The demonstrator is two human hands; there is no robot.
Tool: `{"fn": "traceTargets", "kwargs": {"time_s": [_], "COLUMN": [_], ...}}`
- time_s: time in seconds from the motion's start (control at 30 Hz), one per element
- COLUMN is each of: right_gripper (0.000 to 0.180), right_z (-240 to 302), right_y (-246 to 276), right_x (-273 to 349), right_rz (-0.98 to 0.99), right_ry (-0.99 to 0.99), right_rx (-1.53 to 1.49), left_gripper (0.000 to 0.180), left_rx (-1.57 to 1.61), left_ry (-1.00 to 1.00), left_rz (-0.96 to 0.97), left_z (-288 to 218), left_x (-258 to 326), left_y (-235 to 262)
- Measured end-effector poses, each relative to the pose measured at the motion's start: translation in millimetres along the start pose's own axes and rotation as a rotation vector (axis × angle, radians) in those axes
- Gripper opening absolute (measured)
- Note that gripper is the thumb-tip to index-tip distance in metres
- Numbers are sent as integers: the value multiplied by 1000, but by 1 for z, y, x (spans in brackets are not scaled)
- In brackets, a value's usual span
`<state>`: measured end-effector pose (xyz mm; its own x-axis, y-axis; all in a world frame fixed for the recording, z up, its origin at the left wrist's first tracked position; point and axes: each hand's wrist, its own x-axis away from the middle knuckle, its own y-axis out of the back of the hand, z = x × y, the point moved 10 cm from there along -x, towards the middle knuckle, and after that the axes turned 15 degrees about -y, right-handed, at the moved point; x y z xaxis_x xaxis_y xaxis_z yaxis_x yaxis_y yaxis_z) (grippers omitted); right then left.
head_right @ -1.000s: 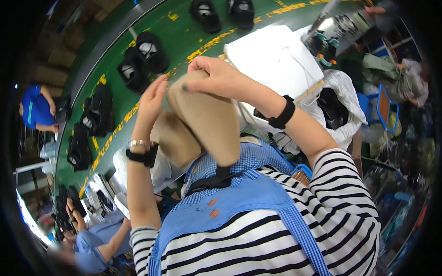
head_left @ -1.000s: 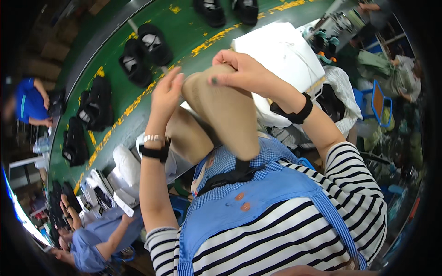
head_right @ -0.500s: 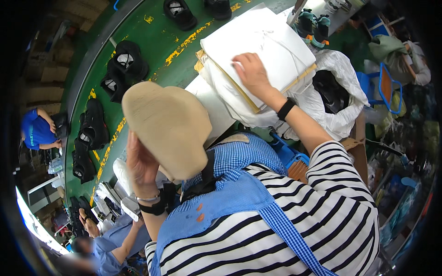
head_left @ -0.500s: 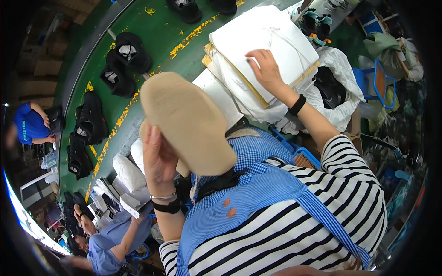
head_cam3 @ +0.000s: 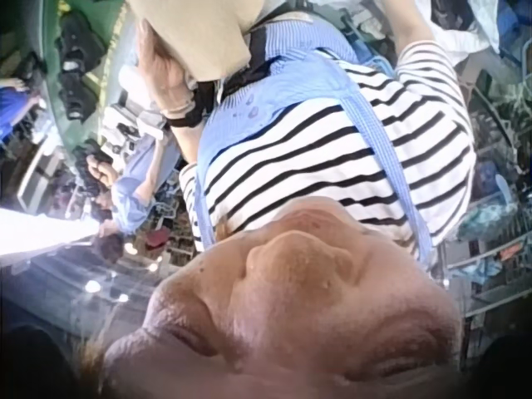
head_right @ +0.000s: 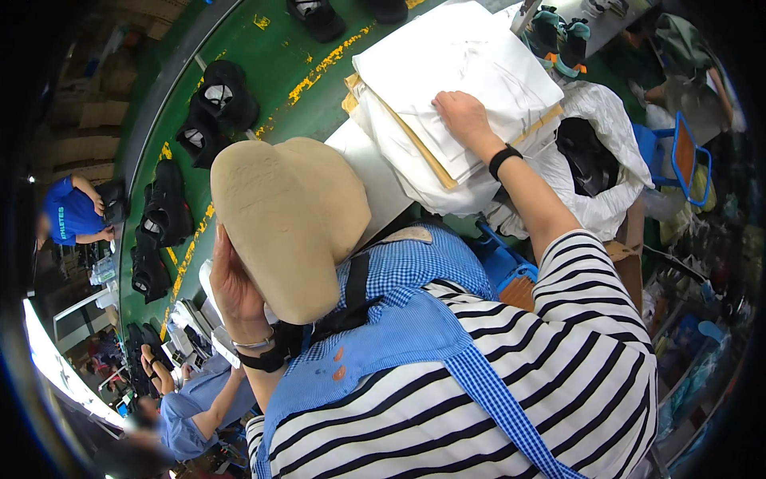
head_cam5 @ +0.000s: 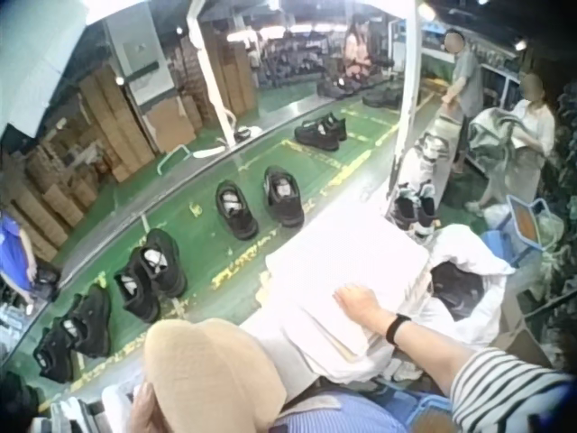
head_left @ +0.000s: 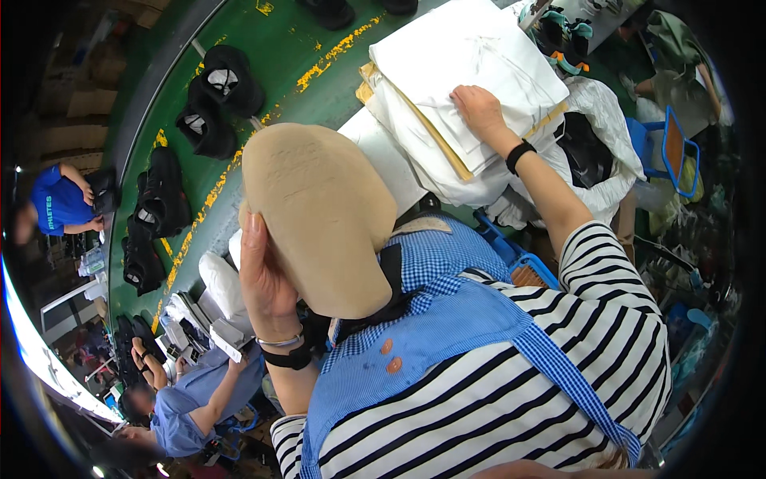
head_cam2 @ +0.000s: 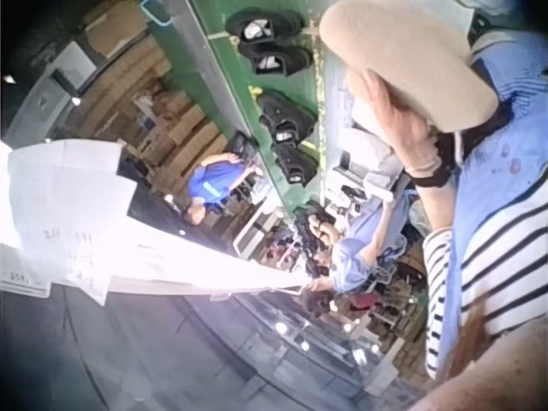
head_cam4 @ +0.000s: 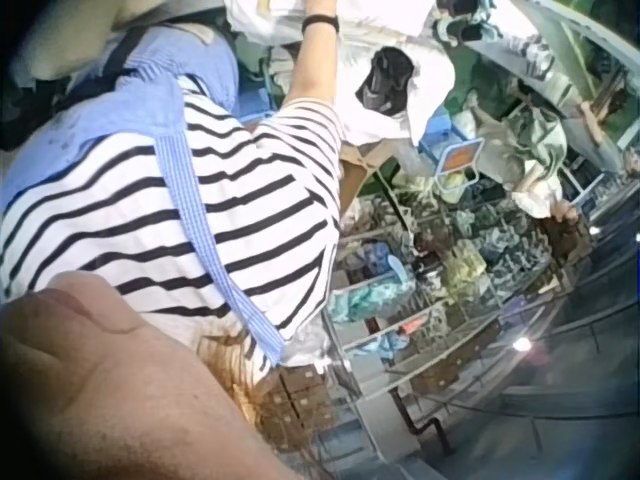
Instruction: The worker wraps wooden or plastic shoe lasts in protective white paper and places them on the workbench.
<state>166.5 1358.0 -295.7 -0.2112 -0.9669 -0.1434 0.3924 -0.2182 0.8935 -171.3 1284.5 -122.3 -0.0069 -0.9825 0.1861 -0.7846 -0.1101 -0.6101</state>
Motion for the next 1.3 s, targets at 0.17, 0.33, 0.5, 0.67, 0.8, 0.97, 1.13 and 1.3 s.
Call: {"fn": "traceTargets", "kwargs": {"time_s": [0.17, 0.33, 0.5, 0.67, 0.8, 0.97, 1.13, 1.3], "right_gripper": [16, 19, 14, 20, 19, 14, 11, 14], "right_z": [10, 24, 3, 150, 227, 227, 212, 210], "right_y": [15, 47, 40, 172, 267, 277, 290, 275], "right_x": [-17, 41, 58, 49, 93, 89, 92, 95], "right_rz": [153, 187, 245, 609, 933, 928, 662, 951], "right_ry": [-68, 218, 10, 173, 601, 659, 772, 763], "right_rx": [-96, -229, -355, -1087, -1587, -1627, -1639, -1653], "left_gripper": [39, 41, 42, 39, 41, 34, 33, 32], "left_rx": [3, -29, -58, 39, 132, 88, 123, 137], "left_ry": [14, -13, 22, -16, -41, 23, 9, -37], "left_rz": [77, 38, 11, -39, -115, -190, -129, -122], "left_z": [-8, -13, -5, -14, -16, 2, 0, -6], "left_x": [-3, 5, 6, 3, 7, 2, 0, 3], "left_y": [-5, -2, 6, 25, 34, 21, 14, 16]}}
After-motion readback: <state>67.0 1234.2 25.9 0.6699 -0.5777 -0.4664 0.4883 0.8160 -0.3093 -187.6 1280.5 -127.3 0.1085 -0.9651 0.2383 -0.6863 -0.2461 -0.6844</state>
